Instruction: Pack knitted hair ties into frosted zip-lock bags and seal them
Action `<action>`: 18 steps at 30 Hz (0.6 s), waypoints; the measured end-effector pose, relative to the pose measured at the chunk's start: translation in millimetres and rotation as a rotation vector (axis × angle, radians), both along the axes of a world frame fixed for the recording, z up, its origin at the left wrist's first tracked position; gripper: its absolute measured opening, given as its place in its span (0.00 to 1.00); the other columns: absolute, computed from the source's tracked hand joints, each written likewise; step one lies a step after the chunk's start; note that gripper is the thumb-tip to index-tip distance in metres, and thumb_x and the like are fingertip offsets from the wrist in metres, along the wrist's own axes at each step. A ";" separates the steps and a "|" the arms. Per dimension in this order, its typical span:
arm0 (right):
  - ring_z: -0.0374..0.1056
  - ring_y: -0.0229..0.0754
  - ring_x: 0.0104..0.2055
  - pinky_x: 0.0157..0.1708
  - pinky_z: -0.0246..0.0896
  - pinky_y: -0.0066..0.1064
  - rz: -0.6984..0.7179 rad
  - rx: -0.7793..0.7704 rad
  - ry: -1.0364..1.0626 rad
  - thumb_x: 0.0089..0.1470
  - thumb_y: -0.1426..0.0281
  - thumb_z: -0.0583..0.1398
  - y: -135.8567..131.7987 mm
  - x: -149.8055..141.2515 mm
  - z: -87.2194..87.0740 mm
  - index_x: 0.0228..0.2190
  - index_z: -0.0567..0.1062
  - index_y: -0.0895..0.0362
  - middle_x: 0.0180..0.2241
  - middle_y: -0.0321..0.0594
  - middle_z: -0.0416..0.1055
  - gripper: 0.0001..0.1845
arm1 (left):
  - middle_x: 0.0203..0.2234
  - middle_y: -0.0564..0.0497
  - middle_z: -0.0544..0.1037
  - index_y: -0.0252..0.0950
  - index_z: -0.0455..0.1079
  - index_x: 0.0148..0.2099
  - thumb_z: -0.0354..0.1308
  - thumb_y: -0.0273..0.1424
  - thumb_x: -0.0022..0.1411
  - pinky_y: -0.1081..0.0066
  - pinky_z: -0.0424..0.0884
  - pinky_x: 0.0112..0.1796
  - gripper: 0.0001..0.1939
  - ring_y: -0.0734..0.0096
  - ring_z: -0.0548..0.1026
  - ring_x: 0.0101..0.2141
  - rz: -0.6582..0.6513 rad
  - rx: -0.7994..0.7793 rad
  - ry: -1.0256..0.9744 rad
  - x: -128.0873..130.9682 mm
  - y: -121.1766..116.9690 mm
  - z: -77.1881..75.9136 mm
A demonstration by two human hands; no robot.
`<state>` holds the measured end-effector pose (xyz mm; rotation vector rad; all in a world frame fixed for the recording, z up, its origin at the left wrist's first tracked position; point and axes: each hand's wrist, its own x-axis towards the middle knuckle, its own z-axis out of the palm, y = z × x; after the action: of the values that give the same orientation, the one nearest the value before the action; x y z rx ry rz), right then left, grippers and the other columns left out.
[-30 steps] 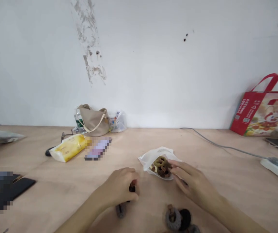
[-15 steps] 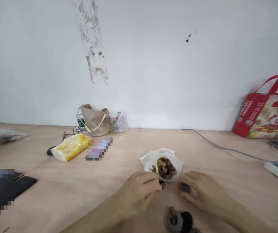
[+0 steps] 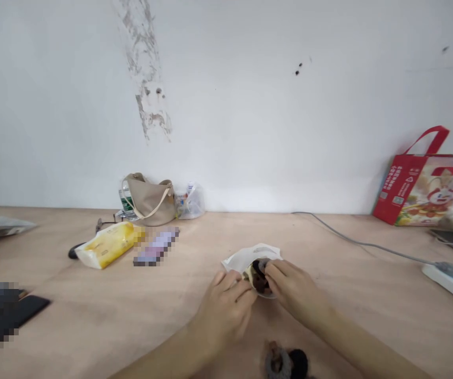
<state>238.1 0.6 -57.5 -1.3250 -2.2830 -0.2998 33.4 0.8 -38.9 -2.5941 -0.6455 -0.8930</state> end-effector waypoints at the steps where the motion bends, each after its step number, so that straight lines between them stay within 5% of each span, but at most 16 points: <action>1: 0.70 0.44 0.40 0.38 0.64 0.33 0.001 0.000 -0.001 0.57 0.81 0.50 5.0 -4.9 -1.5 0.39 0.72 0.57 0.39 0.45 0.74 0.14 | 0.30 0.51 0.77 0.36 0.69 0.35 0.51 0.21 0.60 0.66 0.59 0.34 0.08 0.65 0.69 0.34 0.010 -0.084 -0.008 -8.8 -5.8 -0.1; 7: 0.69 0.47 0.47 0.48 0.62 0.35 -0.026 -0.046 -0.027 0.52 0.83 0.52 24.2 -20.9 -6.2 0.45 0.73 0.58 0.44 0.48 0.74 0.20 | 0.36 0.51 0.77 0.40 0.70 0.40 0.54 0.25 0.58 0.65 0.64 0.40 0.08 0.63 0.70 0.37 0.023 -0.349 -0.013 -72.9 -24.9 -12.8; 12: 0.70 0.49 0.48 0.47 0.65 0.39 -0.052 -0.057 -0.042 0.54 0.81 0.50 17.5 -13.7 -7.0 0.47 0.73 0.60 0.46 0.50 0.74 0.21 | 0.48 0.51 0.75 0.44 0.64 0.55 0.57 0.24 0.56 0.70 0.69 0.46 0.24 0.64 0.72 0.45 -0.058 -0.466 0.128 -99.2 -33.6 -15.5; 15: 0.68 0.50 0.52 0.50 0.64 0.42 -0.008 -0.016 -0.014 0.58 0.77 0.48 -8.5 -0.1 -8.9 0.52 0.70 0.59 0.52 0.51 0.70 0.22 | 0.46 0.51 0.75 0.43 0.66 0.49 0.55 0.20 0.57 0.74 0.70 0.45 0.19 0.69 0.74 0.43 0.073 -0.600 0.044 -102.0 -40.2 -18.4; 18: 0.70 0.44 0.49 0.48 0.67 0.33 0.237 -0.015 0.102 0.60 0.73 0.51 -40.5 17.3 -10.4 0.50 0.70 0.52 0.49 0.44 0.73 0.18 | 0.37 0.52 0.73 0.40 0.64 0.35 0.57 0.20 0.51 0.77 0.72 0.37 0.11 0.72 0.75 0.35 0.160 -0.651 -0.112 -101.8 -42.6 -28.8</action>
<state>255.3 -39.9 -67.9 -1.0371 -2.3292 -0.1313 -68.4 -41.7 -67.8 -2.9867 -1.3460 -0.8901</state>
